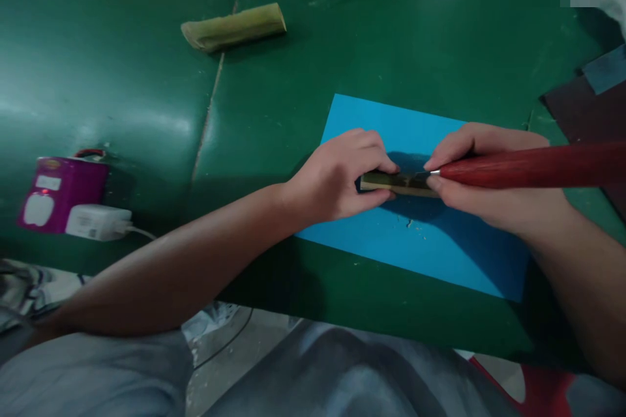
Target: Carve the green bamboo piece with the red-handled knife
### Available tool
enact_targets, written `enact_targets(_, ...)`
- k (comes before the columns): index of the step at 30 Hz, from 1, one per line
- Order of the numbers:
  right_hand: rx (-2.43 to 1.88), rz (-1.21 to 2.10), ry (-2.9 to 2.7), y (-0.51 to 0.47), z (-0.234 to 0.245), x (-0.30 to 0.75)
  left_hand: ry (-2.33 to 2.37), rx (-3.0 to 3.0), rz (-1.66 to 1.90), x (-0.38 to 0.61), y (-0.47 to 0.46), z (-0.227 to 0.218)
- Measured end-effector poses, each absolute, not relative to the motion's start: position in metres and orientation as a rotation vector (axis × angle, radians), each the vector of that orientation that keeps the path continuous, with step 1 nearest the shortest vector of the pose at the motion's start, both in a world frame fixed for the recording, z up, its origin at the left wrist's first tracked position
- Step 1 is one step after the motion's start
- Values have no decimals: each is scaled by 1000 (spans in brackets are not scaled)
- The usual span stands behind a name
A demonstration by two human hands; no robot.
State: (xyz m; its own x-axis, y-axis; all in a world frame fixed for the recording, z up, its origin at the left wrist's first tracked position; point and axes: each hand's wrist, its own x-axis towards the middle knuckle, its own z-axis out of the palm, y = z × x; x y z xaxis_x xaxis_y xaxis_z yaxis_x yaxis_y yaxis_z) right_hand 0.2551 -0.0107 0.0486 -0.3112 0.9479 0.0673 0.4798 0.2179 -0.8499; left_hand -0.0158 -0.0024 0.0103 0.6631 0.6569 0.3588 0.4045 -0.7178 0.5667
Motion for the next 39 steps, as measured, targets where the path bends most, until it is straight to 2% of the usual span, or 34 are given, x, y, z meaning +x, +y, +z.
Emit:
enact_targets(9, -1268, 1169, -1782, -6, 54, 255, 796, 2436, 837, -16, -2, 9)
enact_targets(20, -1277, 1283, -1762, -6, 54, 251, 823, 2487, 732, -17, -2, 12)
enact_targets(28, -1255, 969, -1930, -10, 57, 247, 844, 2462, 737, -17, -2, 12)
enact_targets(39, -1274, 978, -1828, -10, 52, 251, 804, 2445, 801, -17, -2, 10)
